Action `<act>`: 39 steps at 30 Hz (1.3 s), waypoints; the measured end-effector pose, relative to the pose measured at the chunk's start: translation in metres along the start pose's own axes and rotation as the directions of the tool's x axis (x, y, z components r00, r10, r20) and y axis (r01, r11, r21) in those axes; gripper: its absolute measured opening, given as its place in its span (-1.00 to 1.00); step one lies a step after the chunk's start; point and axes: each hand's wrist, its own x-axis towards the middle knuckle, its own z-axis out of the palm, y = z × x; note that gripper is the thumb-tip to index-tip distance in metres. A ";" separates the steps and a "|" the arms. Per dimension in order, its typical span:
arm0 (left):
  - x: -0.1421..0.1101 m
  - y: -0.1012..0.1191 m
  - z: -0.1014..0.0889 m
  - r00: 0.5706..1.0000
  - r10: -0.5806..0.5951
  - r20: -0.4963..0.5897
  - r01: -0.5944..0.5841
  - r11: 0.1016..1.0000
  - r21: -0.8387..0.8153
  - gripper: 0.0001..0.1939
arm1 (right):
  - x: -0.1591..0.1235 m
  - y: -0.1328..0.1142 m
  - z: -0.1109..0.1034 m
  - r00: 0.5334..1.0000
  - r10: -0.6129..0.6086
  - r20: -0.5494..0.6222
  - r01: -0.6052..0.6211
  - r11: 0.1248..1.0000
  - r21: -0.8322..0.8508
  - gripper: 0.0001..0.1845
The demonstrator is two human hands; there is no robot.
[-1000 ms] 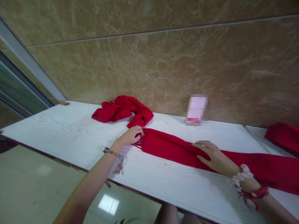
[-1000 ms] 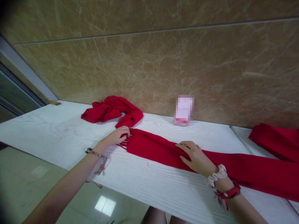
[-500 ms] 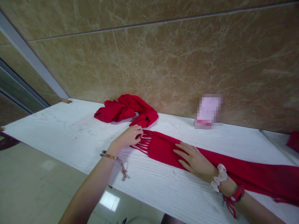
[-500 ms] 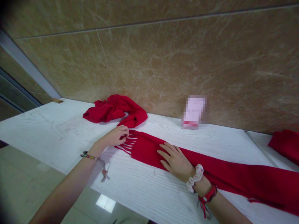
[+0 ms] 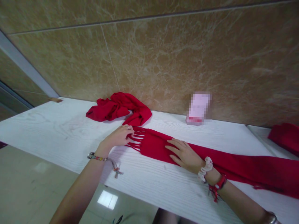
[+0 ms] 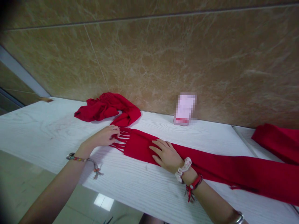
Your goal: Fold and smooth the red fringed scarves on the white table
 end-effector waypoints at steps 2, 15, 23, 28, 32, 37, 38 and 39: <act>0.000 0.006 -0.002 0.999 0.019 -0.040 -0.020 0.999 -0.033 -0.80 | 0.000 -0.001 -0.001 1.000 0.005 0.008 -0.005 1.000 0.007 -0.62; -0.042 -0.012 -0.003 0.996 0.077 0.051 -0.077 0.997 -0.011 -0.81 | 0.002 -0.002 -0.003 1.000 0.008 0.022 -0.008 1.000 0.009 -0.63; -0.044 0.017 -0.004 0.989 0.130 -0.065 -0.139 0.978 -0.157 -0.70 | 0.002 -0.002 0.000 1.000 0.010 -0.008 -0.010 1.000 -0.011 -0.63; -0.041 0.031 0.009 0.990 0.142 -0.024 -0.144 0.975 -0.171 -0.78 | 0.002 -0.003 -0.002 1.000 0.005 -0.007 -0.005 1.000 -0.015 -0.64; -0.058 0.004 0.008 0.997 0.052 -0.060 -0.059 0.990 -0.127 -0.86 | 0.002 -0.003 -0.001 1.000 0.003 -0.009 -0.003 1.000 -0.009 -0.64; -0.060 -0.005 -0.003 0.994 0.032 -0.109 -0.044 0.993 -0.109 -0.87 | 0.003 -0.004 0.000 0.997 0.005 -0.074 -0.004 1.000 0.013 -0.65; -0.053 -0.001 -0.005 0.990 0.031 -0.137 -0.045 0.994 -0.102 -0.85 | 0.004 -0.004 0.000 0.994 0.024 -0.108 -0.023 1.000 0.017 -0.64; -0.044 0.004 -0.006 0.986 0.035 -0.163 -0.051 0.994 -0.093 -0.82 | 0.004 -0.004 -0.001 0.987 0.057 -0.149 -0.054 0.998 0.018 -0.63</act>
